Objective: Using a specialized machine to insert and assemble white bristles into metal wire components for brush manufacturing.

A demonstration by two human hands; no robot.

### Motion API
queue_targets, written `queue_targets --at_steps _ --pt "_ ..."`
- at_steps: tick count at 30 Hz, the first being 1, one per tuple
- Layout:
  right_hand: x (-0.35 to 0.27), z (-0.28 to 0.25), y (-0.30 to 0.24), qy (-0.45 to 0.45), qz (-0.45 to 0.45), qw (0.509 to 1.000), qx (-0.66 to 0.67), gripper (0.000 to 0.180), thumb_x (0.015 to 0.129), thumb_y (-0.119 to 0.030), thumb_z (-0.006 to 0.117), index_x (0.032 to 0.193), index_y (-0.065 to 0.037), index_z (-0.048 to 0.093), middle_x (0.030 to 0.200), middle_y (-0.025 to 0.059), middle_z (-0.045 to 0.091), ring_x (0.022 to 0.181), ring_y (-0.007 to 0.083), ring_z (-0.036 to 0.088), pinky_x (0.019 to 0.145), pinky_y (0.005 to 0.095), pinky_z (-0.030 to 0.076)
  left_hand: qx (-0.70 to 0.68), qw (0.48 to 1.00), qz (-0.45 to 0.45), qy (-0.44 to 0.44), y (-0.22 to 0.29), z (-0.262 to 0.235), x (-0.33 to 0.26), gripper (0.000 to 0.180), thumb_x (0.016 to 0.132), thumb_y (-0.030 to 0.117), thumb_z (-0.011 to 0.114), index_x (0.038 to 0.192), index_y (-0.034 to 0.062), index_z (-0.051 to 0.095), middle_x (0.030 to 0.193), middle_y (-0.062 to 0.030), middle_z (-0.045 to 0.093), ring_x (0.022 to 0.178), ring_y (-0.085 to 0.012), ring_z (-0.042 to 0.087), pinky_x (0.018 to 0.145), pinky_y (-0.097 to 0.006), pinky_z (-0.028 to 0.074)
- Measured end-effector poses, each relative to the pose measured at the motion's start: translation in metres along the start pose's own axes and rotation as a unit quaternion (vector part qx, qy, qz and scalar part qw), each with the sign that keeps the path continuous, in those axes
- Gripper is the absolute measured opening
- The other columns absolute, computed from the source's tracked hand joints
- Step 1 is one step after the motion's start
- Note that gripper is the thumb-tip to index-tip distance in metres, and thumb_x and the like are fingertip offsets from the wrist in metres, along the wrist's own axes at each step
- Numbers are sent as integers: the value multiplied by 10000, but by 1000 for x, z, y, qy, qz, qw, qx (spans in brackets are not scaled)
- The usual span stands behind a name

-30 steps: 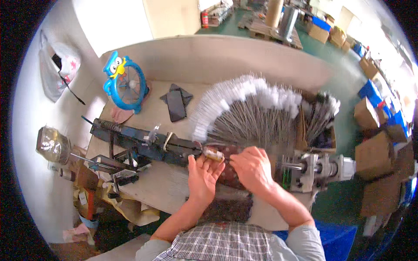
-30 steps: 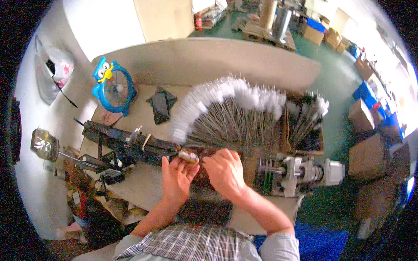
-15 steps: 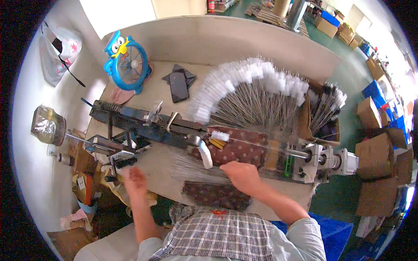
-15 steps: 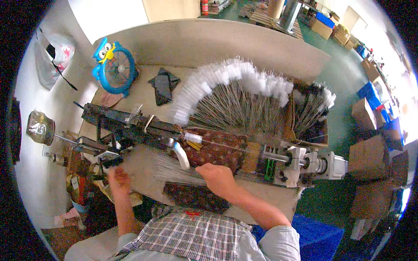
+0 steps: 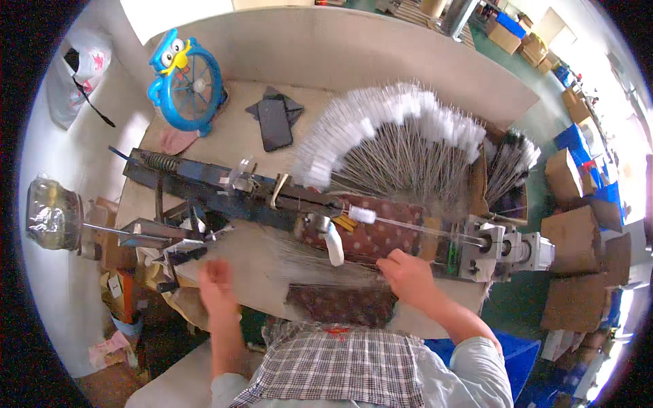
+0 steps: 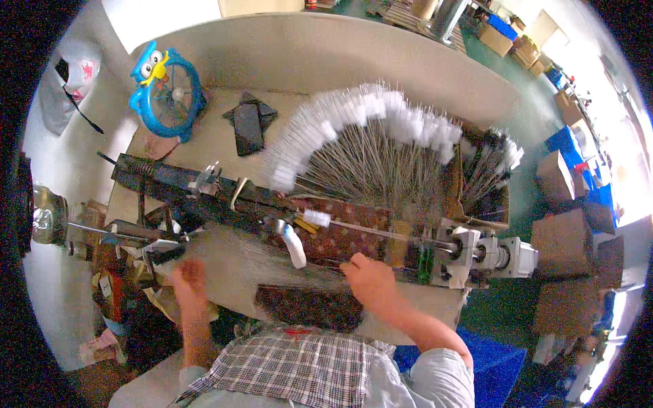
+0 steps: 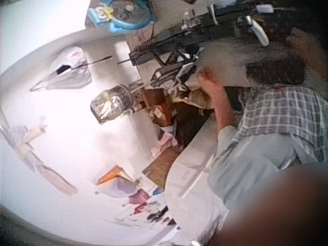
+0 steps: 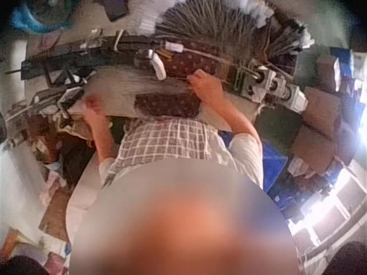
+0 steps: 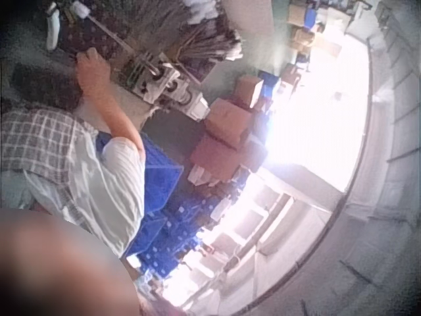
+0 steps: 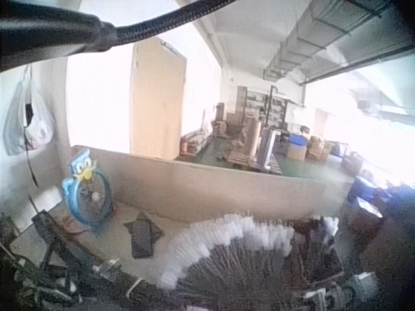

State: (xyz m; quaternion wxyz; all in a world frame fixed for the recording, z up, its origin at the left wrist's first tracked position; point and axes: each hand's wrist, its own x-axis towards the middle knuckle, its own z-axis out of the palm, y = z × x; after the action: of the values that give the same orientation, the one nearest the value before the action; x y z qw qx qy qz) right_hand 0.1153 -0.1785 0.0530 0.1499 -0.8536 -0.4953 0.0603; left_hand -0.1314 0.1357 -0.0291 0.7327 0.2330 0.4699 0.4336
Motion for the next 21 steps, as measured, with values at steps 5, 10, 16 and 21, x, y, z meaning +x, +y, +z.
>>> queue_targets --at_steps 5,10,16,21 --pt "-5 0 12 -18 8 1000 3 197 692 -49 563 887 -66 579 840 95 506 764 279 586 605 396 492 178 929 -59 -320 -75 130 -96 303 870 205 549 1081 -9 509 994 -108 595 893 -198 580 801 -346 472" --pt "-3 -7 17 9 -3 1000 15 197 696 -39 554 891 -31 525 865 109 501 782 296 580 629 400 490 -58 880 -276 -381 -45 207 -177 280 896 336 524 922 57 528 595 11 473 493 -105 476 456 -300 389" --pt "-15 -53 8 -34 21 996 -79 215 679 -43 560 885 -44 498 844 109 501 791 280 568 652 368 484 -38 913 -244 -324 8 158 -144 520 931 496 336 851 42 579 595 -75 568 454 -144 498 448 -296 418" --pt "-26 -126 56 168 12 979 -111 229 667 5 552 893 -25 580 826 113 573 777 285 580 670 363 491 235 767 -294 -519 9 165 -171 342 935 333 450 876 24 586 681 -84 595 551 -199 565 526 -331 475"
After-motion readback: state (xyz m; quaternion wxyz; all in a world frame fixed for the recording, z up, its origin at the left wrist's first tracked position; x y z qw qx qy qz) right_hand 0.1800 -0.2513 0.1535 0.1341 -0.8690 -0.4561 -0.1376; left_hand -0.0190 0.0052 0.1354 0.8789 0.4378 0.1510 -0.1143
